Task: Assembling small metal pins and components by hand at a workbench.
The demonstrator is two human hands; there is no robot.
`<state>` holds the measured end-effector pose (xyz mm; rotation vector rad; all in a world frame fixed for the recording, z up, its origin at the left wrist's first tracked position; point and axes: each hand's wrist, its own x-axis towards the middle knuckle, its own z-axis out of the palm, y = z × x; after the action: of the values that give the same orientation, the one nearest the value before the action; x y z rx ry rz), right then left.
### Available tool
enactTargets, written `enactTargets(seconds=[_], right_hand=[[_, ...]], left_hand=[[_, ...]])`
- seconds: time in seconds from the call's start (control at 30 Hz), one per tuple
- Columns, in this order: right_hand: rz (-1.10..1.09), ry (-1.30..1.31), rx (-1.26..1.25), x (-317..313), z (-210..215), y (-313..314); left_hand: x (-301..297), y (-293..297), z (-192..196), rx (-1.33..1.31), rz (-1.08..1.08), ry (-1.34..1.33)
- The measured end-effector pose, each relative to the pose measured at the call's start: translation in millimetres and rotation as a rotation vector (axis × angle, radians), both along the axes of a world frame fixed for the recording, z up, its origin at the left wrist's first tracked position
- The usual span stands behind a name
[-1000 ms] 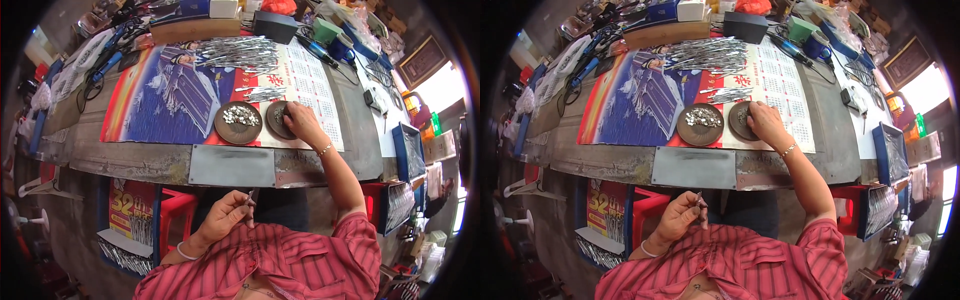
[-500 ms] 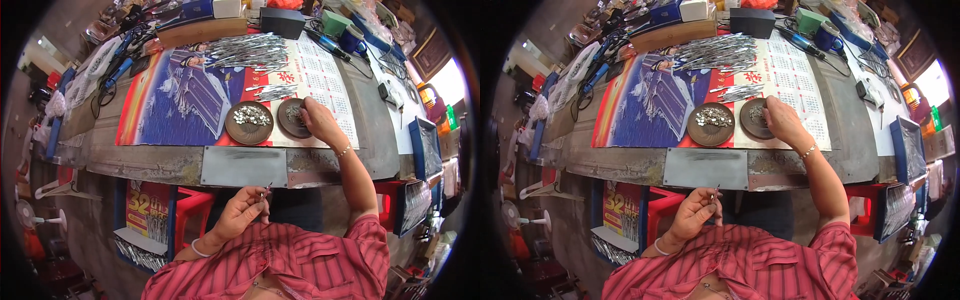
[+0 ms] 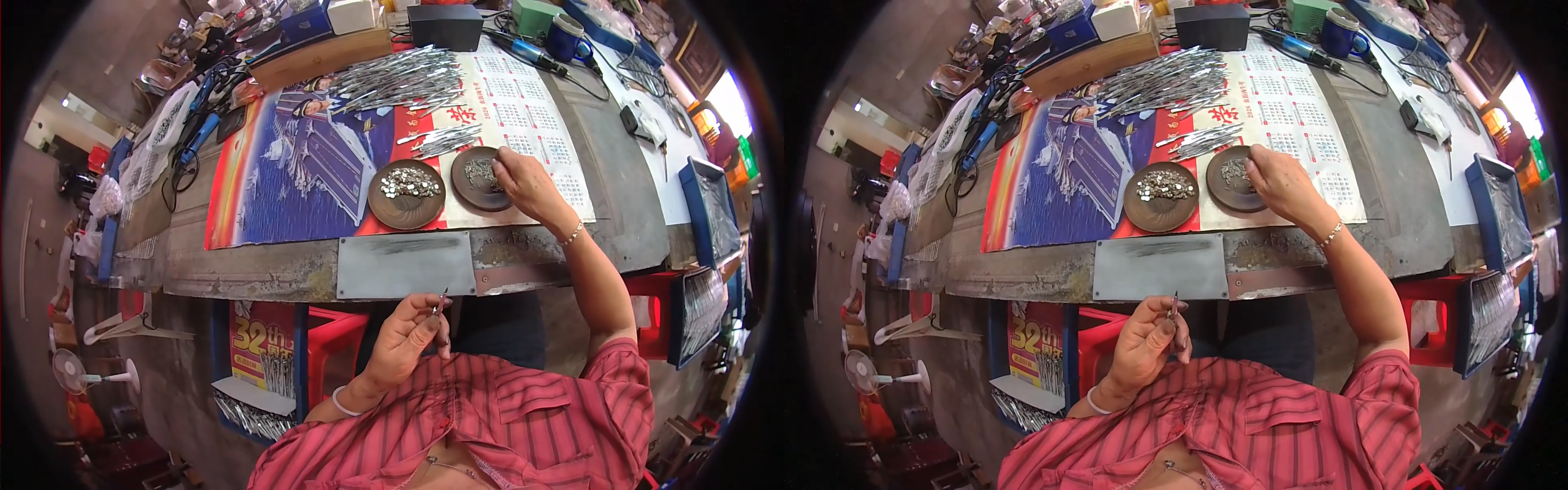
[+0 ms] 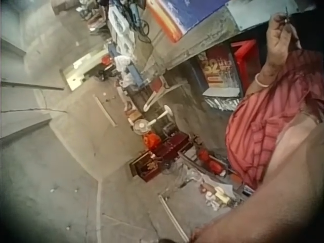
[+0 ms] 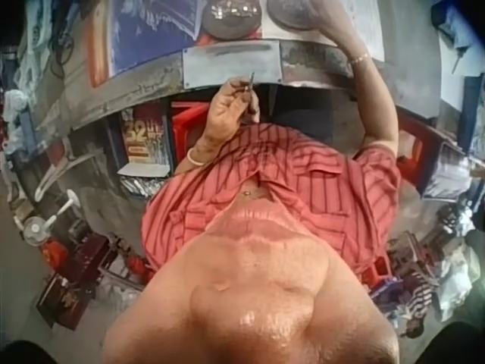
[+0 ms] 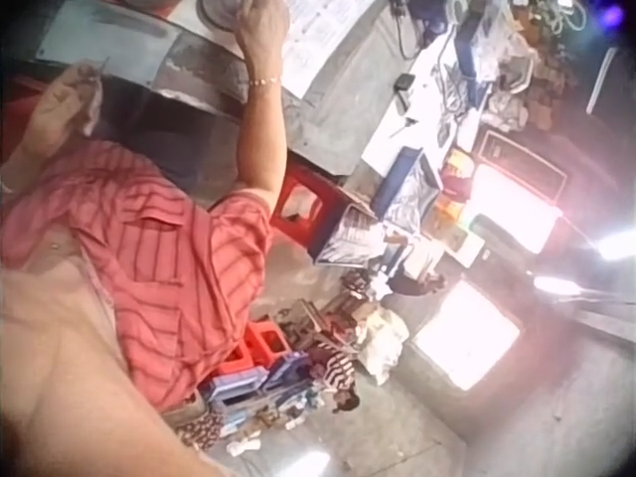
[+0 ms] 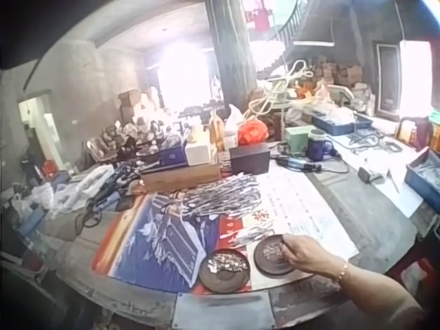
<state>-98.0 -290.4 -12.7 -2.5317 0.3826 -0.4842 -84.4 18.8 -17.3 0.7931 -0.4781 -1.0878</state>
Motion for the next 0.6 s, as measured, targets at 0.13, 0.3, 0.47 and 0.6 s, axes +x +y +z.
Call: enactTargets(seconds=[0.13,0.3,0.47,0.6], right_hand=[[-0.001,-0.036,0.051,-3.7,3.3,0.1],[-0.024,-0.057,0.057,-5.1,-3.1,-3.3],[0.014,-0.082,0.209,-2.6,-4.3,-10.3],[0.070,-0.022,0.683,-4.8,-4.4,-12.0]], left_hand=[[-4.5,-0.7,2.0,0.058,0.026,0.001],[-5.1,-4.2,-0.5,0.086,0.035,-0.030],[-3.2,-6.6,-1.4,0.064,0.059,-0.015],[2.0,-9.6,2.3,0.088,0.096,-0.021]])
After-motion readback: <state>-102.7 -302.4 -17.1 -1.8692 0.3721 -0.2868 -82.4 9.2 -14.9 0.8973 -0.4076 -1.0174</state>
